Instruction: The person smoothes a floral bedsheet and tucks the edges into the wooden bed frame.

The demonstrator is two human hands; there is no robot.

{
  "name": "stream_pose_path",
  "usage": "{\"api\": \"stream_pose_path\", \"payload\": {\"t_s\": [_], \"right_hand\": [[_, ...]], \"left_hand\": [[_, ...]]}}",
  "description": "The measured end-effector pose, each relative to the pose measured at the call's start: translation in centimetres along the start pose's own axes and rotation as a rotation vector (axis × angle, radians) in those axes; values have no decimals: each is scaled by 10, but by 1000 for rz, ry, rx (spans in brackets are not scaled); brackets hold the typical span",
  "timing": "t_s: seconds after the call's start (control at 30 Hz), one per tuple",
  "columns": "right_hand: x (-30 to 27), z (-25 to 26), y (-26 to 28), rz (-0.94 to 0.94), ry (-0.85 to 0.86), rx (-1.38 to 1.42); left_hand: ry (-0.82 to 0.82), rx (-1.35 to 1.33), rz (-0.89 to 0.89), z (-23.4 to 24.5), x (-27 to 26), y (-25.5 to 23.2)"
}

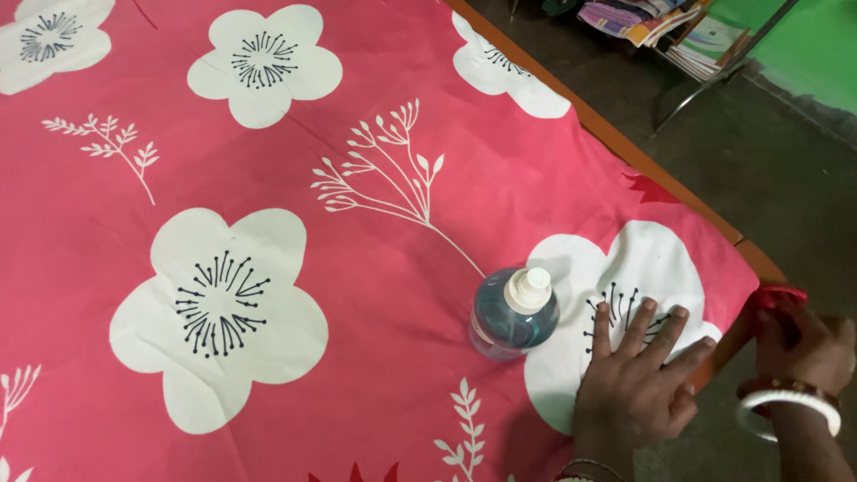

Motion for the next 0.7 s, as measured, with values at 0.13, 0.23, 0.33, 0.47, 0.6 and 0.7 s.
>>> {"api": "stream_pose_path", "payload": {"t_s": [0.13,0.23,0.33,0.47,0.6,0.7], "right_hand": [[54,8,51,234,-99,-324],[98,-10,83,351,-34,-401],[108,-12,84,435,58,-247],[73,6,60,327,-5,-295],[-23,16,42,157,13,-185],[-98,23,65,294,-76,-80]], "left_hand": [[-22,-8,0,3,0,-1],[-71,4,11,6,-3,-2],[-74,6,-1,7,-4,-3],[-23,-4,-7,5,-4,-2],[22,-4,-17,-5,1,1],[92,48,-5,-14,2,1]]}}
Point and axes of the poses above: each hand's wrist, its own x-axis towards the middle knuckle, its own z-axis out of the back of the hand, y = z × x, the point moved 10 cm from there along x, towards the middle knuckle, and after that the axes turned 10 degrees about y, right-handed, at the moved point
